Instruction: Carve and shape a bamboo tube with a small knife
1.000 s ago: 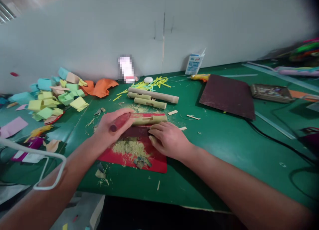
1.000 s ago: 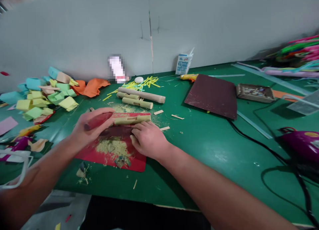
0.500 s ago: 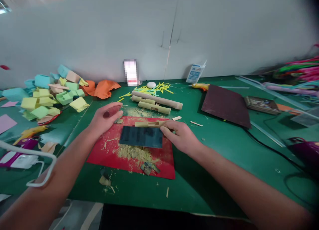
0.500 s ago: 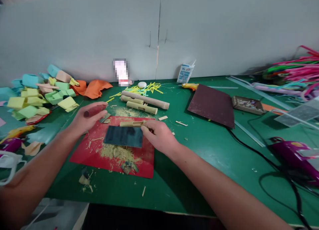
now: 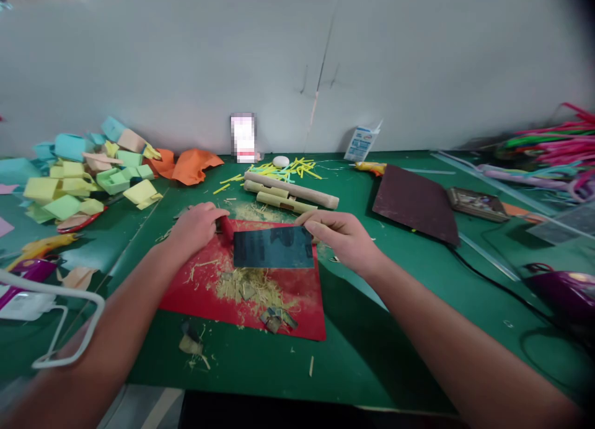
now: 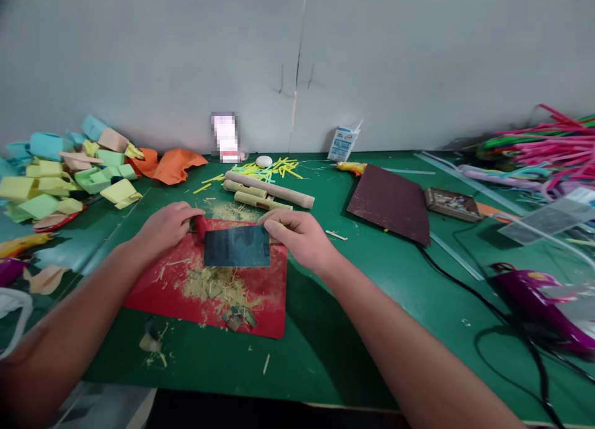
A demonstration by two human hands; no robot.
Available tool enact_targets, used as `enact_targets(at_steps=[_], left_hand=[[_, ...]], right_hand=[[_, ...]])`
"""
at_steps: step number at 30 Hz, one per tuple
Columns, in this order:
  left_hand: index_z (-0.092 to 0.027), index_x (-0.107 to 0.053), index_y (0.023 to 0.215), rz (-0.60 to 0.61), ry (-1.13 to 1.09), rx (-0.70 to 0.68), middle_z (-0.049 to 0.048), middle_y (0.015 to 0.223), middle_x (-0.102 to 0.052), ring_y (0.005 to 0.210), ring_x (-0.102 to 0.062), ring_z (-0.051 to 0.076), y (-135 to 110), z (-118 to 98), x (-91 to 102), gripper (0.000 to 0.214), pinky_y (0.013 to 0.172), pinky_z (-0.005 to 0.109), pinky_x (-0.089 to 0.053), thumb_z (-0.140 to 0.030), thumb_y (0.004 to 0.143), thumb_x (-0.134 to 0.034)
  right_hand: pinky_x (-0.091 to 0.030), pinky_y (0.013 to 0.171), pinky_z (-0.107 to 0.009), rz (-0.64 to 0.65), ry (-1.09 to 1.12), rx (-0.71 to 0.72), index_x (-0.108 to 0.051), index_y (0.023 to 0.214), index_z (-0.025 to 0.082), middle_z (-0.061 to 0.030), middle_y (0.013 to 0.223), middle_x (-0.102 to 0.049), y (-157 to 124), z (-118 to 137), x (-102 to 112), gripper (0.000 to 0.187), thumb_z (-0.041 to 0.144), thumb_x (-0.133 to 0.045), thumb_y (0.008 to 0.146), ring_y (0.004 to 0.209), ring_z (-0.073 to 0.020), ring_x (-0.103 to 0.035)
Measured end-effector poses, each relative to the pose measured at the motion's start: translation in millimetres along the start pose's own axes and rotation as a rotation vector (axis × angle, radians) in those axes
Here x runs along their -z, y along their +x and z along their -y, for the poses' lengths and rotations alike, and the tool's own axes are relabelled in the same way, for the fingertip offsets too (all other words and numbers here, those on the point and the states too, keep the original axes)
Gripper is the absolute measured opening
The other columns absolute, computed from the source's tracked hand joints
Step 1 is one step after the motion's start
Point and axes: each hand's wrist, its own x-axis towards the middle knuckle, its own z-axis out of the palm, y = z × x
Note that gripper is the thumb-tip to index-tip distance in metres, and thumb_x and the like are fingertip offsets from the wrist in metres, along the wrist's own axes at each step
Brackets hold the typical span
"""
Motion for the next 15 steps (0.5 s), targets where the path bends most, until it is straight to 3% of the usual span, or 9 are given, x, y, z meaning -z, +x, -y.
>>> enact_targets(at_steps=[3,6,7,9,12,15], left_hand=[[-0.020,-0.069,0.109,-0.140,-0.092,0.016,0.0090,0.098,-0.065,0.095,-0.059,0.024,-2.0,-10.1,10.1,0.038,0.084,0.035,-0.047,-0.015,0.083,-0.042],[-0.019,-0.071,0.101,-0.355,-0.383,-0.005,0.0074,0.099,-0.068,0.096,-0.062,0.022,-3.8,-40.0,36.3,0.028,0.089,0.033,-0.048,-0.025,0.088,-0.046],[-0.020,-0.071,0.100,-0.349,-0.505,-0.006,0.0059,0.099,-0.069,0.094,-0.063,0.020,-3.4,-53.4,46.2,0.026,0.086,0.031,-0.049,-0.030,0.089,-0.050],[-0.023,-0.072,0.099,-0.204,-0.709,-0.008,0.0028,0.095,-0.071,0.085,-0.065,0.019,-0.7,-80.7,63.1,0.024,0.076,0.029,-0.053,-0.037,0.086,-0.057],[-0.024,-0.073,0.094,-0.029,-0.851,-0.053,0.0016,0.092,-0.073,0.081,-0.066,0.019,7.0,-109.8,74.5,0.022,0.070,0.028,-0.054,-0.037,0.078,-0.066],[-0.022,-0.072,0.083,-0.059,-0.884,-0.049,0.0006,0.080,-0.070,0.071,-0.063,0.017,14.2,-116.8,73.1,0.014,0.062,0.027,-0.051,-0.034,0.079,-0.066]], right_hand=[[-0.049,0.075,-0.036,0.001,0.010,0.038,-0.064,0.066,0.020,-0.0053,0.094,-0.069,2.2,6.9,1.5,0.030,0.036,-0.055,0.090,0.084,-0.0206,-0.062],[-0.049,0.079,-0.037,0.019,0.008,0.060,-0.069,0.077,0.021,-0.0047,0.095,-0.070,3.9,14.0,3.8,0.024,0.035,-0.054,0.090,0.087,-0.0210,-0.063],[-0.049,0.080,-0.038,0.020,0.005,0.070,-0.070,0.080,0.021,-0.0045,0.096,-0.070,4.9,16.2,4.7,0.023,0.034,-0.054,0.090,0.089,-0.0210,-0.062],[-0.048,0.084,-0.039,0.014,0.008,0.095,-0.070,0.081,0.021,-0.0039,0.096,-0.070,7.9,20.6,6.3,0.022,0.034,-0.055,0.090,0.090,-0.0210,-0.062],[-0.047,0.086,-0.039,0.010,0.050,0.125,-0.068,0.072,0.021,-0.0035,0.094,-0.070,13.3,26.9,7.3,0.026,0.035,-0.056,0.089,0.090,-0.0211,-0.063],[-0.048,0.081,-0.035,-0.109,0.042,0.111,-0.067,0.070,0.021,-0.0033,0.091,-0.068,15.4,31.2,5.5,0.026,0.035,-0.056,0.089,0.087,-0.0192,-0.062]])
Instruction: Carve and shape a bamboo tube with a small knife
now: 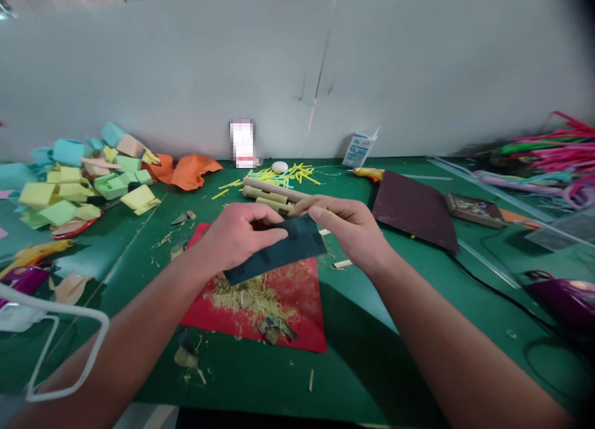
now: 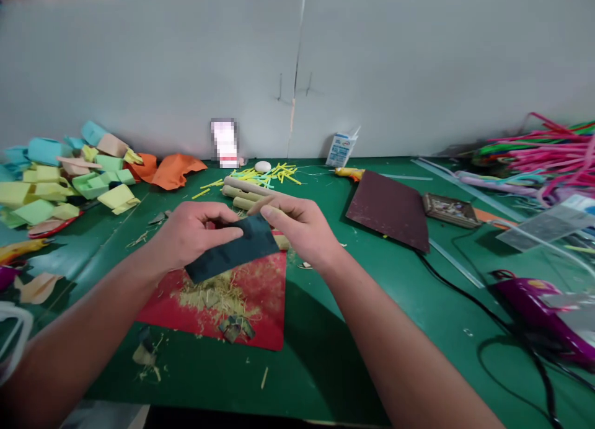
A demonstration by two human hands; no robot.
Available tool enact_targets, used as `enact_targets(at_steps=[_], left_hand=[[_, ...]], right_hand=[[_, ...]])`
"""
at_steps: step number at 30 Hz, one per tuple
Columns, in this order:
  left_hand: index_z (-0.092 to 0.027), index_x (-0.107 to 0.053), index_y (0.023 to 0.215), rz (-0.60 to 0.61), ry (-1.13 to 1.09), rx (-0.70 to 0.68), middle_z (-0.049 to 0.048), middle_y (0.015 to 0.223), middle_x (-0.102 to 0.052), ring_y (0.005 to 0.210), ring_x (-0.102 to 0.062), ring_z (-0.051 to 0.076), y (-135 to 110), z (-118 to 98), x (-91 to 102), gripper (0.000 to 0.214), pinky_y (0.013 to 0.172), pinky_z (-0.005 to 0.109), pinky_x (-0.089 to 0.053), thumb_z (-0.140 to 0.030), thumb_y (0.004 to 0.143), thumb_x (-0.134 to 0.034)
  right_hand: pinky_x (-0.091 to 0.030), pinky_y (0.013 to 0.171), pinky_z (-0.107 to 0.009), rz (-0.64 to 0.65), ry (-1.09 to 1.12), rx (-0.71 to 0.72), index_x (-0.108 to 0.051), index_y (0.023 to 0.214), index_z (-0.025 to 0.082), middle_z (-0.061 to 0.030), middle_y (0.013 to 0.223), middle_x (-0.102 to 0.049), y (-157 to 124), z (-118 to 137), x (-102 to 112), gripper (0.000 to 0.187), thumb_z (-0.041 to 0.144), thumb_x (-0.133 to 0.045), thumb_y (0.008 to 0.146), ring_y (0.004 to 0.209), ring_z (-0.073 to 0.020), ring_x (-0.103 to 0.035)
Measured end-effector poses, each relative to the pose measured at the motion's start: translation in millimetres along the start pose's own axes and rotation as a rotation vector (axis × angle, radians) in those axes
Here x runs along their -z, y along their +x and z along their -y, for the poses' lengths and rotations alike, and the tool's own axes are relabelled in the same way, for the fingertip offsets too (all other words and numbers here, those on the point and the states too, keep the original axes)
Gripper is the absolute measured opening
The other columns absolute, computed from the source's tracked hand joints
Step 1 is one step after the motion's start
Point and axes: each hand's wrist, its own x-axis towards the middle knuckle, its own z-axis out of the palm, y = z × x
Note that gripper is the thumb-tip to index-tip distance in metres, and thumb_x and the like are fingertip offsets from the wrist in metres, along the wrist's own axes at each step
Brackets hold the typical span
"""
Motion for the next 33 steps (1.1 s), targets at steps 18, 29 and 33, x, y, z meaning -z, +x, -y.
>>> enact_targets(at_steps=[18,29,33], left_hand=[[-0.023,-0.065,0.107,-0.342,0.195,-0.413,0.0048,0.100,-0.071,0.088,-0.066,0.016,-21.9,21.2,-13.9,0.027,0.074,0.026,-0.053,-0.014,0.083,-0.057],[-0.023,-0.063,0.115,-0.211,-0.211,-0.367,0.0096,0.114,-0.064,0.102,-0.062,0.023,-24.3,43.0,-27.3,0.047,0.078,0.029,-0.055,-0.017,0.071,-0.078],[-0.023,-0.065,0.114,-0.215,-0.223,-0.356,0.0094,0.111,-0.063,0.100,-0.062,0.022,-23.9,46.5,-27.4,0.048,0.080,0.030,-0.054,-0.017,0.069,-0.081]], right_hand=[[-0.055,0.074,-0.035,-0.028,0.113,0.008,-0.073,0.094,0.029,-0.0011,0.094,-0.071,-31.6,-18.0,-16.7,0.022,0.026,-0.077,0.072,0.084,-0.0194,-0.066],[-0.056,0.078,-0.034,-0.082,0.155,-0.006,-0.072,0.097,0.029,-0.0017,0.098,-0.070,-35.8,-30.2,-20.4,0.025,0.025,-0.077,0.073,0.094,-0.0212,-0.064],[-0.057,0.079,-0.032,-0.010,0.230,0.008,-0.070,0.104,0.031,0.0002,0.105,-0.070,-35.3,-33.0,-20.8,0.035,0.020,-0.078,0.072,0.093,-0.0187,-0.066]])
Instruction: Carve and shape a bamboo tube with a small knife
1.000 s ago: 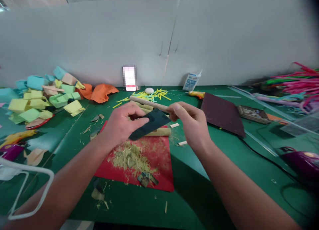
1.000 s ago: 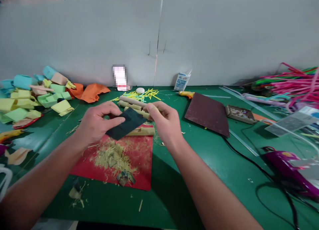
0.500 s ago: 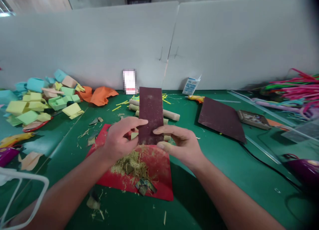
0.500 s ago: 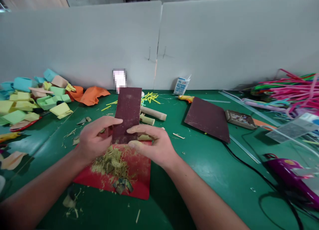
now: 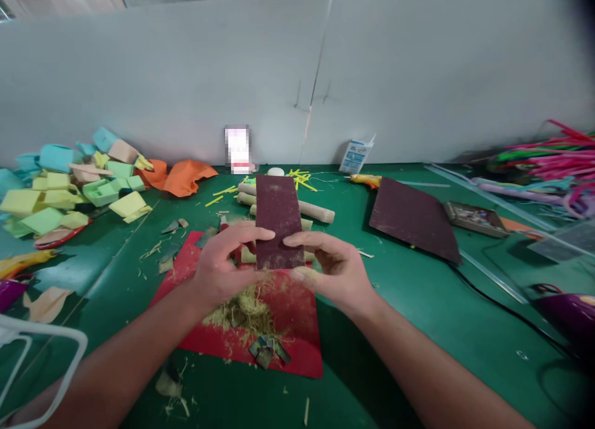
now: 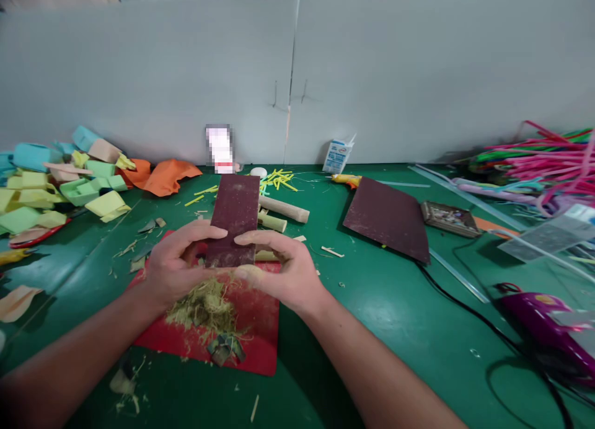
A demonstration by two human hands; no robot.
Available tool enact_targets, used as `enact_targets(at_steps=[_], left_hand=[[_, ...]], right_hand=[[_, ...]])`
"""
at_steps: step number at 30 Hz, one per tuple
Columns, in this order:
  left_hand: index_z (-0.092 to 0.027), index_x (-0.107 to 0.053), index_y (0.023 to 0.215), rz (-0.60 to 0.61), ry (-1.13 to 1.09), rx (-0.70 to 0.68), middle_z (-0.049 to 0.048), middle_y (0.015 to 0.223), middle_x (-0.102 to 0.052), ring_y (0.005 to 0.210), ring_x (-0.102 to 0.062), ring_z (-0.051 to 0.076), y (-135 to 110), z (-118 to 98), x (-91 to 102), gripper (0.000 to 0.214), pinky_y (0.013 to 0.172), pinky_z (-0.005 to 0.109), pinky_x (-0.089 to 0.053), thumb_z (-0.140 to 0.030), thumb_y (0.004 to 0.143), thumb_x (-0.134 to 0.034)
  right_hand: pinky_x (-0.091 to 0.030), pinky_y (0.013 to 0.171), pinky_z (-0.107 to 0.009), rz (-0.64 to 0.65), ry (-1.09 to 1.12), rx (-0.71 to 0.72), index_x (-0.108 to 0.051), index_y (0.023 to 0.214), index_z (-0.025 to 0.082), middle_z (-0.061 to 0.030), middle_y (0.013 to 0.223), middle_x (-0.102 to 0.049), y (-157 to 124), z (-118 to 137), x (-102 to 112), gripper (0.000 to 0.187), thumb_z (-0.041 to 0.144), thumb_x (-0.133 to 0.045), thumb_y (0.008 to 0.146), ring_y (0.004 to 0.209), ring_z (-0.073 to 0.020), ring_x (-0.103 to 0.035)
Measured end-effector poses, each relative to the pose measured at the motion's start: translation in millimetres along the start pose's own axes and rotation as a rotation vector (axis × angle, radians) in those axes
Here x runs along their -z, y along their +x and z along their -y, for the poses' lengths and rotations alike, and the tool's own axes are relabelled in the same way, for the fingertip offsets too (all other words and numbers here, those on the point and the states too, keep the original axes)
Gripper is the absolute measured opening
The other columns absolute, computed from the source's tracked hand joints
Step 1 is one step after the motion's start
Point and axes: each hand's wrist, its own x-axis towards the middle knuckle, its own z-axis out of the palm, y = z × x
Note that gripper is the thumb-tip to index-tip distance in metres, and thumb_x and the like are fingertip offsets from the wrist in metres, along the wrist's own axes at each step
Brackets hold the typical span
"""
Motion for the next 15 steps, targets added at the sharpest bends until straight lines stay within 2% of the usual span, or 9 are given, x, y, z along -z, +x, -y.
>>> enact_targets(at_steps=[3,9,15], left_hand=[[-0.023,-0.066,0.112,-0.018,0.004,-0.028,0.0094,0.109,-0.063,0.099,-0.062,0.022,0.9,1.9,0.7,0.045,0.079,0.031,-0.054,-0.017,0.069,-0.080],[-0.023,-0.070,0.106,-0.017,-0.018,-0.119,0.0095,0.103,-0.066,0.090,-0.064,0.022,3.2,1.9,-0.6,0.039,0.075,0.033,-0.053,-0.011,0.070,-0.079],[-0.022,-0.071,0.102,-0.017,-0.123,-0.019,0.0092,0.103,-0.065,0.093,-0.064,0.022,1.0,-2.1,-4.4,0.028,0.078,0.035,-0.052,-0.016,0.075,-0.075]], right_hand=[[-0.057,0.081,-0.031,0.020,0.013,0.032,-0.069,0.107,0.033,0.0018,0.106,-0.070,0.8,-0.4,-1.1,0.043,0.016,-0.079,0.069,0.091,-0.0168,-0.067],[-0.057,0.073,-0.030,-0.059,-0.041,0.110,-0.074,0.095,0.034,0.0023,0.092,-0.073,0.9,-0.9,-3.2,0.034,0.014,-0.080,0.067,0.081,-0.0161,-0.069],[-0.055,0.069,-0.035,-0.123,-0.046,0.099,-0.076,0.086,0.036,0.0024,0.085,-0.075,0.9,-2.9,-3.5,0.026,0.017,-0.079,0.069,0.076,-0.0188,-0.069]])
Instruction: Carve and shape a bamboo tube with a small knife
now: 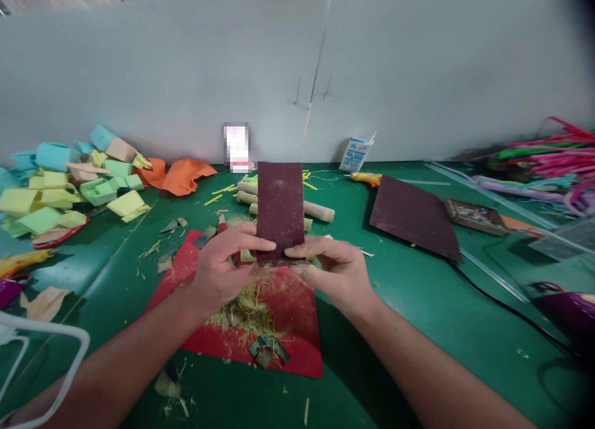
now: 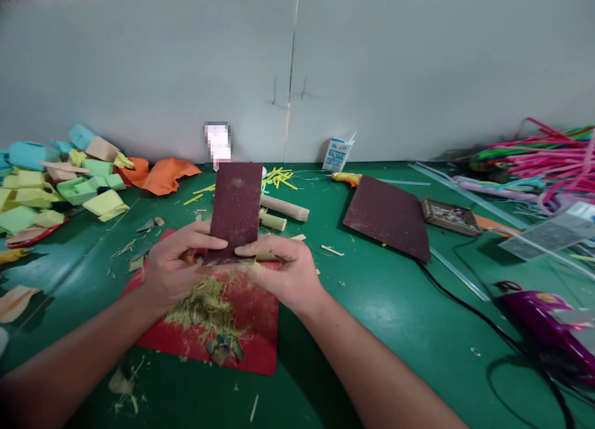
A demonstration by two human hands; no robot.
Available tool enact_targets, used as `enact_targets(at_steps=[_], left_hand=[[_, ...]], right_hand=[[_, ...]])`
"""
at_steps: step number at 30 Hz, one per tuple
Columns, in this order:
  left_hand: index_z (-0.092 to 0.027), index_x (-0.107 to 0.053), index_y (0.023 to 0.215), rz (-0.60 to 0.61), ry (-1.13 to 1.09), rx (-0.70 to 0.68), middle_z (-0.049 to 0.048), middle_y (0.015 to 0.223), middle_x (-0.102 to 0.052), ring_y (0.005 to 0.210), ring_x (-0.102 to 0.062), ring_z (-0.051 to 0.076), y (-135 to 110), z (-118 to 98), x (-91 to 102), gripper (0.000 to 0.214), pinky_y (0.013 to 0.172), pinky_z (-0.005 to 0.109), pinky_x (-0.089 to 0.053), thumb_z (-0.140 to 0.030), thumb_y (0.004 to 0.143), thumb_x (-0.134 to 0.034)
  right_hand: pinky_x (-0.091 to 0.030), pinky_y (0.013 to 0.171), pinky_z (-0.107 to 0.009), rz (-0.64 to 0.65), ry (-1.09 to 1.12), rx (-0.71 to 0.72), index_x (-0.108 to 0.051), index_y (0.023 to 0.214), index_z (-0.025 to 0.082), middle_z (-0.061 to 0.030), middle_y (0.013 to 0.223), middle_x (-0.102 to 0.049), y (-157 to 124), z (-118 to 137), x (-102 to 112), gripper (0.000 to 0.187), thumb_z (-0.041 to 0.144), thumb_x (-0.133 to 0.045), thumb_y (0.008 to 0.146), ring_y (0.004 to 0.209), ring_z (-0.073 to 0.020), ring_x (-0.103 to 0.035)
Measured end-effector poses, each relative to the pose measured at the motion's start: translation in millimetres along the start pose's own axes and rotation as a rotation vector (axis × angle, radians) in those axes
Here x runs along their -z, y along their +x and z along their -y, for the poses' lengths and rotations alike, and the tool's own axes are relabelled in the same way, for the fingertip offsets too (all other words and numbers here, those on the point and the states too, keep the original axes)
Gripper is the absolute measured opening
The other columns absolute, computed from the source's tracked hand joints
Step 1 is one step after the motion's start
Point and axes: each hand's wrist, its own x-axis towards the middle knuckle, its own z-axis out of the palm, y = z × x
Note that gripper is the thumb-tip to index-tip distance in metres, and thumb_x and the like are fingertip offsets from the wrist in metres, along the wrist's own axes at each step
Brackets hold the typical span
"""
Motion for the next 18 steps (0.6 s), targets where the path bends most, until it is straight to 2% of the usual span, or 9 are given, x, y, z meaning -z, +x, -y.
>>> enact_targets(at_steps=[4,8,10,13,15,18], left_hand=[[-0.022,-0.071,0.093,-0.050,-0.072,0.147,0.0076,0.103,-0.065,0.095,-0.064,0.022,-0.1,-8.0,-7.1,0.020,0.077,0.032,-0.053,-0.015,0.074,-0.076],[-0.020,-0.071,0.080,-0.169,-0.087,0.226,0.0049,0.095,-0.069,0.089,-0.065,0.019,1.9,-15.2,-16.0,0.009,0.075,0.031,-0.052,-0.014,0.074,-0.074],[-0.019,-0.068,0.072,-0.210,-0.060,0.237,0.0031,0.085,-0.069,0.081,-0.064,0.017,3.1,-16.7,-18.9,0.008,0.071,0.030,-0.052,-0.013,0.075,-0.072],[-0.018,-0.062,0.062,-0.226,0.006,0.250,-0.0016,0.064,-0.059,0.061,-0.055,0.011,4.0,-16.4,-20.0,0.017,0.056,0.025,-0.046,-0.013,0.076,-0.069],[-0.018,-0.061,0.063,-0.221,0.059,0.281,-0.0027,0.061,-0.056,0.055,-0.050,0.009,3.7,-14.8,-19.4,0.017,0.050,0.022,-0.041,-0.014,0.077,-0.069],[-0.017,-0.064,0.068,-0.221,0.097,0.334,-0.0011,0.069,-0.060,0.060,-0.053,0.009,2.3,-12.1,-19.5,0.010,0.052,0.021,-0.043,-0.016,0.077,-0.069]], right_hand=[[-0.055,0.069,-0.037,-0.047,-0.005,-0.010,-0.077,0.082,0.034,0.0014,0.082,-0.075,1.6,2.3,-1.0,0.020,0.019,-0.078,0.069,0.075,-0.0200,-0.069],[-0.053,0.067,-0.036,-0.057,-0.009,-0.053,-0.076,0.076,0.028,0.0000,0.081,-0.075,0.8,2.8,-2.3,0.009,0.020,-0.076,0.072,0.073,-0.0190,-0.067],[-0.050,0.062,-0.033,-0.081,-0.019,-0.086,-0.073,0.070,0.026,0.0003,0.076,-0.073,-0.1,2.1,-3.9,0.005,0.022,-0.075,0.073,0.067,-0.0167,-0.064],[-0.046,0.056,-0.030,-0.154,-0.023,-0.133,-0.069,0.063,0.024,0.0016,0.067,-0.068,-0.5,1.1,-7.9,0.011,0.026,-0.076,0.071,0.060,-0.0143,-0.058],[-0.045,0.055,-0.029,-0.192,-0.014,-0.175,-0.067,0.063,0.023,0.0019,0.065,-0.066,-0.3,0.5,-10.7,0.012,0.028,-0.077,0.069,0.059,-0.0139,-0.057],[-0.045,0.056,-0.029,-0.207,0.002,-0.220,-0.067,0.070,0.023,0.0019,0.068,-0.065,-0.7,-0.1,-14.1,0.012,0.029,-0.077,0.069,0.060,-0.0135,-0.056]])
